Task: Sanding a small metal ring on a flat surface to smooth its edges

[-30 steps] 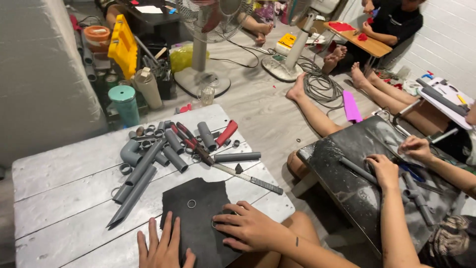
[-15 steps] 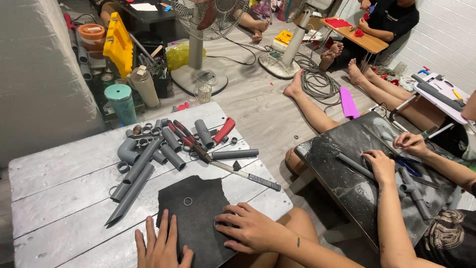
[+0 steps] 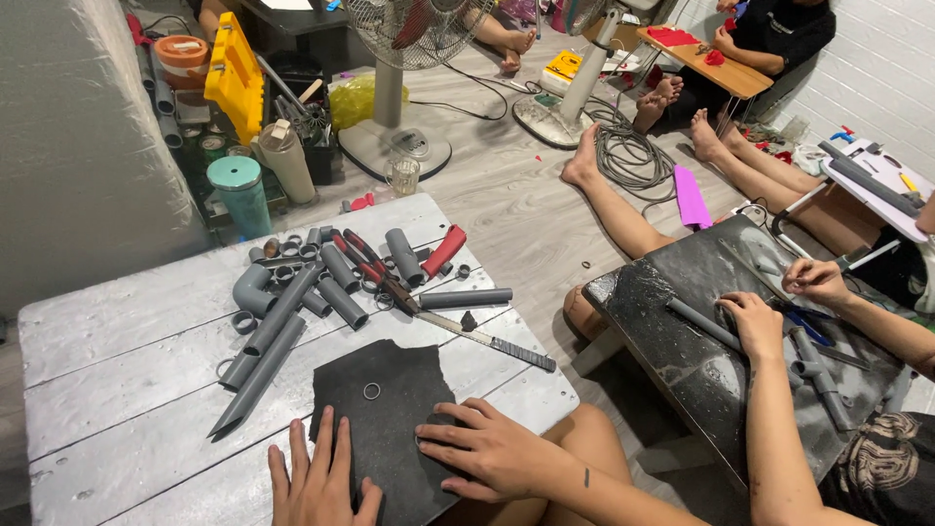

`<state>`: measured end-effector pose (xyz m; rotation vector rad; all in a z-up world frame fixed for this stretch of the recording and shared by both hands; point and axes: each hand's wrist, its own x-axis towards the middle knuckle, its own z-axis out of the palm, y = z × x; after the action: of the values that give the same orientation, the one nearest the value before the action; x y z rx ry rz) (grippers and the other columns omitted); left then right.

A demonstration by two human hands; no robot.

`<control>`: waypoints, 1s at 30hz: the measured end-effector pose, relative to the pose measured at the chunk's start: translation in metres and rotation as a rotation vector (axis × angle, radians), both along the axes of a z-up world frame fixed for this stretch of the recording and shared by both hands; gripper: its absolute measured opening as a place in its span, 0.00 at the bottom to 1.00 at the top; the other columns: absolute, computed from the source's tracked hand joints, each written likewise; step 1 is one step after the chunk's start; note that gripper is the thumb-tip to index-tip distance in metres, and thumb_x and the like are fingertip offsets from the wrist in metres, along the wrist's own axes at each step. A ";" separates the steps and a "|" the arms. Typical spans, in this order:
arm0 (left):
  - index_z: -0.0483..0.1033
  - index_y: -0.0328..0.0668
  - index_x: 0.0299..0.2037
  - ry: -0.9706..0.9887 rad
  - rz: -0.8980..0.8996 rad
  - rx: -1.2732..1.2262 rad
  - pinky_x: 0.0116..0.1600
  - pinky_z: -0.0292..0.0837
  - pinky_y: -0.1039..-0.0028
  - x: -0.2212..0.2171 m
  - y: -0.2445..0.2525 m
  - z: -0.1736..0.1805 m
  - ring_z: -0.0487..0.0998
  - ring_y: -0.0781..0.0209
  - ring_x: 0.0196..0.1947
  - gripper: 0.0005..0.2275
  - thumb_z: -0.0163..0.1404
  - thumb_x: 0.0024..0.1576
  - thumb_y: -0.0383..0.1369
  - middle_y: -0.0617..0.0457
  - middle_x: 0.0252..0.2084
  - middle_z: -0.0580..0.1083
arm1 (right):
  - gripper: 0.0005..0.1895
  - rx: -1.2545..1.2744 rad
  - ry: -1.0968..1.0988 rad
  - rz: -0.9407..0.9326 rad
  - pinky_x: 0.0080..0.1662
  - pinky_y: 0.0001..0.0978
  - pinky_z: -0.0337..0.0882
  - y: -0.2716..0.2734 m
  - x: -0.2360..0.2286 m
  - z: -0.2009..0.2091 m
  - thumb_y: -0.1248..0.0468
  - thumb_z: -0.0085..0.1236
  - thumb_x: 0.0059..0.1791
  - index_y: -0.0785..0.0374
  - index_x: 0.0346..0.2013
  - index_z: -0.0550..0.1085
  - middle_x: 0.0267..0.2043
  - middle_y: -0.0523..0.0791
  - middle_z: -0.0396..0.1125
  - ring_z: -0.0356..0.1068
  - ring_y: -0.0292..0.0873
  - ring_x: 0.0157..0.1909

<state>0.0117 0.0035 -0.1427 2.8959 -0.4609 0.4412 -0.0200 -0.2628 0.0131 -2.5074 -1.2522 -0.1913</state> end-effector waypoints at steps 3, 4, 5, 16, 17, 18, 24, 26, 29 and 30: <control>0.57 0.60 0.71 -0.018 -0.010 0.008 0.77 0.39 0.44 -0.001 0.000 0.002 0.46 0.42 0.79 0.43 0.46 0.38 0.53 0.62 0.80 0.49 | 0.21 0.020 -0.020 0.014 0.57 0.58 0.62 0.001 0.000 0.001 0.56 0.48 0.58 0.71 0.57 0.72 0.66 0.55 0.65 0.62 0.65 0.65; 0.57 0.60 0.71 -0.030 -0.009 -0.007 0.77 0.40 0.44 -0.002 0.000 0.004 0.46 0.43 0.79 0.43 0.46 0.38 0.52 0.62 0.80 0.50 | 0.21 0.018 -0.022 0.016 0.57 0.58 0.62 0.000 0.000 0.001 0.56 0.49 0.58 0.71 0.56 0.73 0.65 0.55 0.66 0.63 0.65 0.64; 0.57 0.59 0.72 -0.041 -0.007 -0.022 0.78 0.40 0.44 -0.002 -0.001 0.006 0.47 0.43 0.79 0.43 0.47 0.38 0.52 0.62 0.80 0.50 | 0.20 0.016 -0.024 0.019 0.58 0.59 0.62 0.000 -0.001 0.001 0.57 0.50 0.58 0.71 0.55 0.74 0.64 0.55 0.66 0.63 0.64 0.64; 0.57 0.58 0.72 -0.022 -0.011 -0.038 0.77 0.40 0.44 -0.006 -0.002 0.019 0.46 0.43 0.79 0.43 0.47 0.39 0.50 0.61 0.80 0.49 | 0.18 0.028 -0.013 0.025 0.54 0.55 0.62 0.002 -0.001 0.010 0.58 0.48 0.59 0.70 0.54 0.73 0.58 0.55 0.66 0.63 0.61 0.61; 0.57 0.57 0.72 -0.021 -0.012 -0.048 0.77 0.40 0.44 -0.007 -0.003 0.021 0.46 0.43 0.79 0.42 0.47 0.39 0.50 0.61 0.80 0.50 | 0.18 0.026 -0.024 0.025 0.54 0.55 0.62 0.002 0.000 0.010 0.58 0.48 0.58 0.70 0.55 0.72 0.58 0.54 0.66 0.63 0.61 0.61; 0.57 0.57 0.72 -0.021 -0.011 -0.047 0.77 0.40 0.44 -0.007 -0.003 0.021 0.46 0.43 0.79 0.42 0.47 0.39 0.50 0.61 0.80 0.50 | 0.18 0.027 -0.023 0.025 0.54 0.55 0.62 0.003 0.000 0.006 0.58 0.48 0.58 0.70 0.55 0.72 0.58 0.54 0.66 0.63 0.61 0.61; 0.58 0.57 0.71 -0.032 -0.013 -0.028 0.76 0.44 0.44 -0.007 -0.002 0.021 0.48 0.44 0.79 0.43 0.48 0.38 0.50 0.61 0.80 0.51 | 0.20 0.067 0.003 0.064 0.54 0.54 0.63 0.021 0.008 0.006 0.56 0.44 0.60 0.71 0.56 0.73 0.60 0.55 0.66 0.65 0.63 0.62; 0.59 0.57 0.71 -0.064 -0.021 -0.064 0.77 0.44 0.44 -0.008 -0.002 0.022 0.49 0.44 0.80 0.42 0.48 0.38 0.49 0.61 0.80 0.52 | 0.20 0.042 -0.039 0.097 0.52 0.52 0.63 0.030 0.013 0.009 0.57 0.45 0.59 0.71 0.56 0.72 0.60 0.55 0.66 0.64 0.63 0.62; 0.60 0.56 0.71 -0.077 -0.030 -0.087 0.76 0.46 0.43 -0.008 -0.002 0.023 0.50 0.43 0.79 0.42 0.48 0.38 0.49 0.60 0.80 0.53 | 0.20 0.061 -0.022 0.119 0.54 0.53 0.64 0.040 0.021 0.003 0.57 0.47 0.59 0.71 0.57 0.71 0.61 0.55 0.65 0.64 0.63 0.64; 0.60 0.56 0.71 -0.076 -0.029 -0.087 0.76 0.46 0.43 -0.008 -0.002 0.025 0.50 0.43 0.79 0.42 0.48 0.38 0.49 0.60 0.80 0.53 | 0.20 0.061 -0.021 0.120 0.54 0.53 0.64 0.042 0.024 0.003 0.57 0.47 0.59 0.71 0.57 0.71 0.61 0.55 0.65 0.64 0.63 0.64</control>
<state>0.0032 0.0017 -0.1172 2.7933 -0.4813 0.5536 0.0041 -0.2210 0.0161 -2.3761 -1.3793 -0.2240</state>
